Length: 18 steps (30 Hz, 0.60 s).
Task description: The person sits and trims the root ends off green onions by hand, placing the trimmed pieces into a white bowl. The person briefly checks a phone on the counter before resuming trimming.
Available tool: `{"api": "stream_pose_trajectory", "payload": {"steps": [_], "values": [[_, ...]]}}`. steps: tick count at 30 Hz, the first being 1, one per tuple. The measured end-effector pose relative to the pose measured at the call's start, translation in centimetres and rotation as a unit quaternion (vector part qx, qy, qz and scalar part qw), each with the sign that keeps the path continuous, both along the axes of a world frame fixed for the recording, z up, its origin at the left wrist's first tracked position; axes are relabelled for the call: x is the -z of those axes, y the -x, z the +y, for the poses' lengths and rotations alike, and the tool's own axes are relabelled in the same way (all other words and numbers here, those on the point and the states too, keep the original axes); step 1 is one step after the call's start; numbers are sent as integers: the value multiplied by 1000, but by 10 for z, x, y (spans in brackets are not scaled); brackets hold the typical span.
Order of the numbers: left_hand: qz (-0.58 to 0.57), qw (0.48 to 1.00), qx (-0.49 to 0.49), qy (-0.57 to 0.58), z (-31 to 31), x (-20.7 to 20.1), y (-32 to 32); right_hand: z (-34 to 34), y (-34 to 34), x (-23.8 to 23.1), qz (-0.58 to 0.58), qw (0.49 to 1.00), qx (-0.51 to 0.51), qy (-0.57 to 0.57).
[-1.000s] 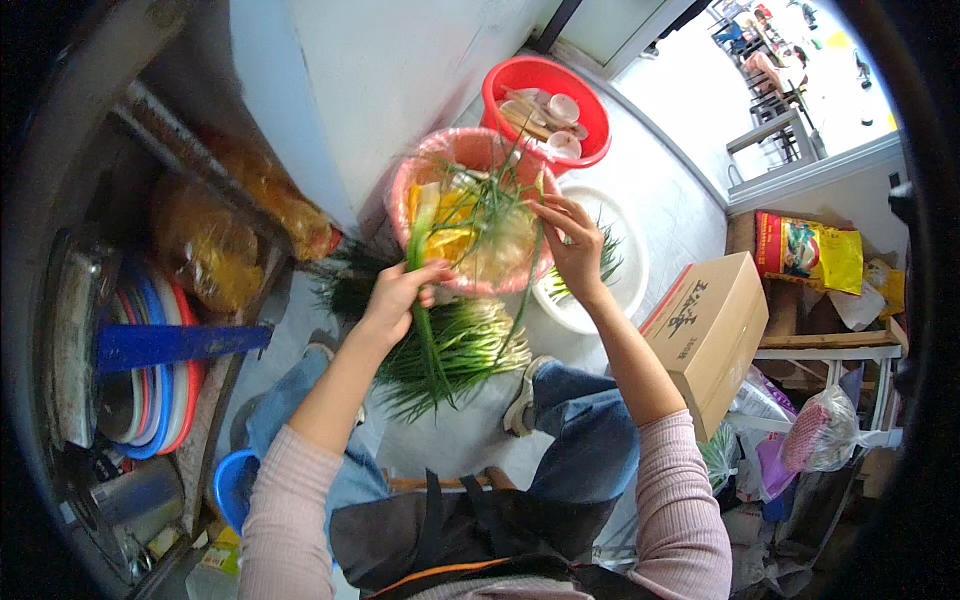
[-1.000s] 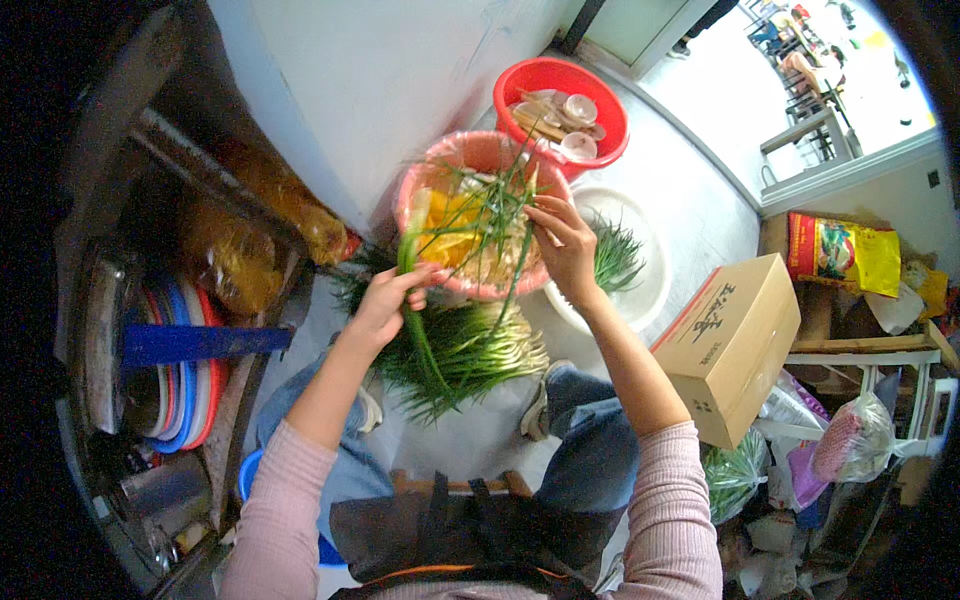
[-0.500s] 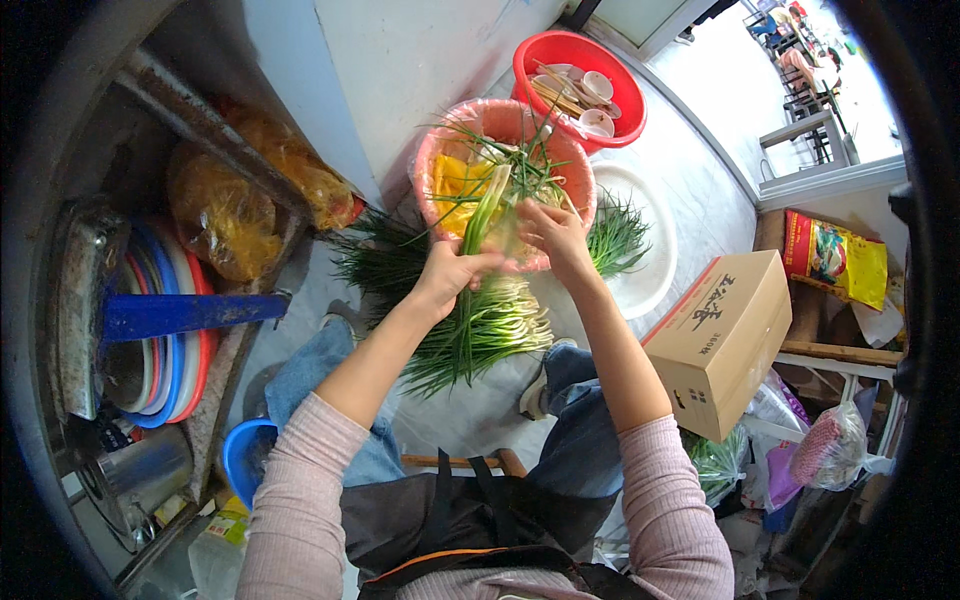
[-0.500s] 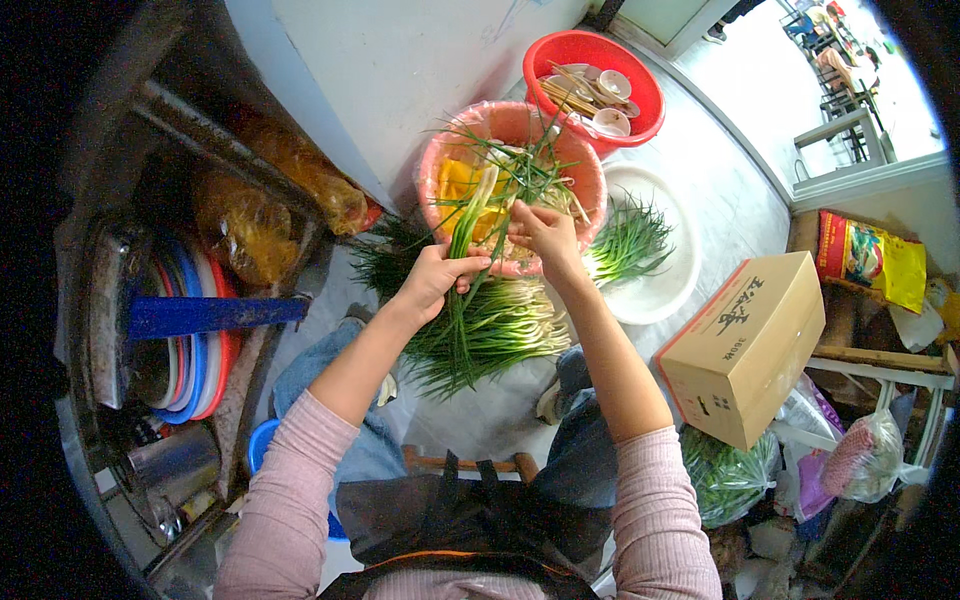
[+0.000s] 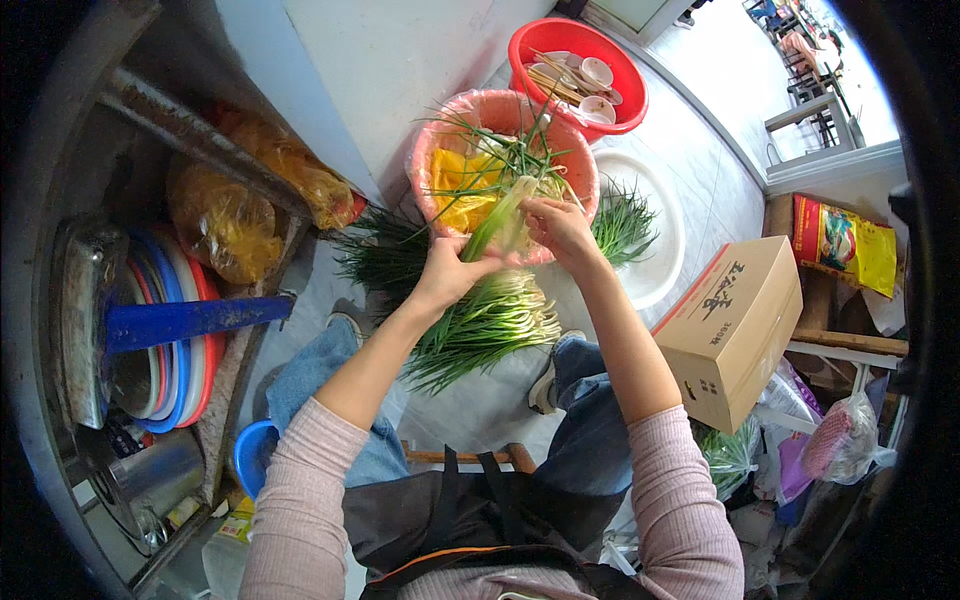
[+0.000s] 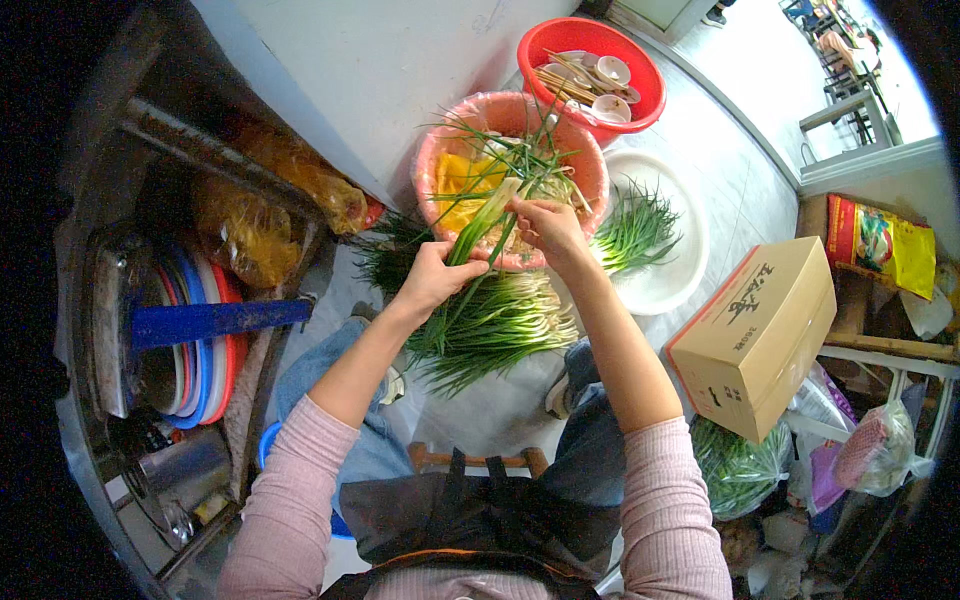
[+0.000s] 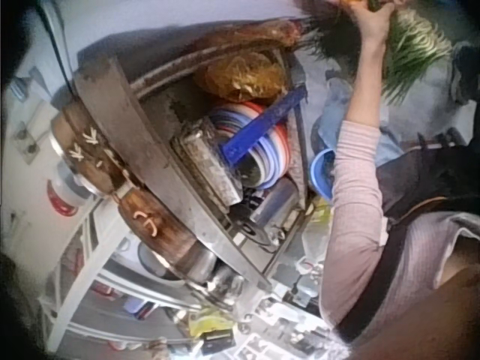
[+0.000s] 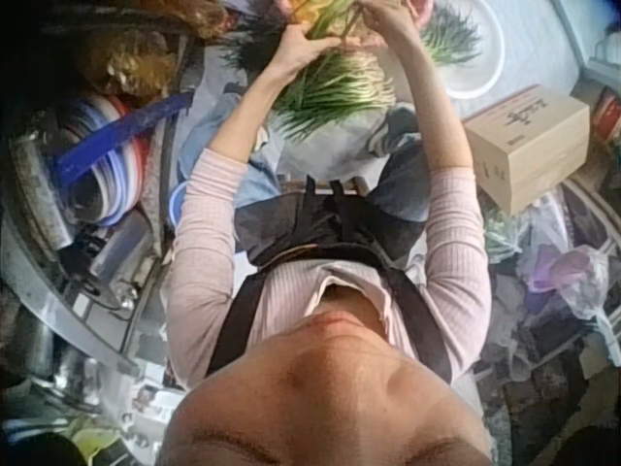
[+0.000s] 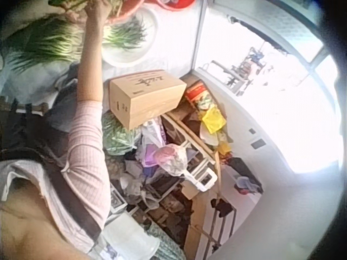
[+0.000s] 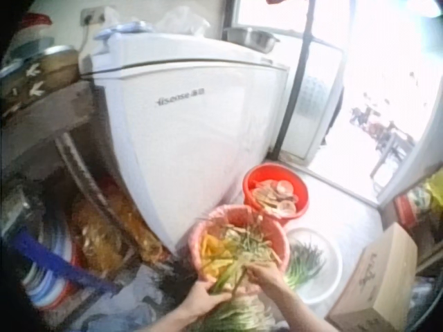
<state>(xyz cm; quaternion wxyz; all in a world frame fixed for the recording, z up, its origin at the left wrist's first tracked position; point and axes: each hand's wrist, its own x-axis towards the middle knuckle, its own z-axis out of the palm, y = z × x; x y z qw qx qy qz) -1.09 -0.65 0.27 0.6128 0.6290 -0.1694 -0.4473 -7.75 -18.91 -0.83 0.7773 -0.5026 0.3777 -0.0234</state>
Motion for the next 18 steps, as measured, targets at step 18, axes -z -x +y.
{"api": "stream_pose_trajectory", "payload": {"steps": [18], "values": [[142,989,-42,25,6,5,-15,-14,10,0,130,897,-212,365]]}}
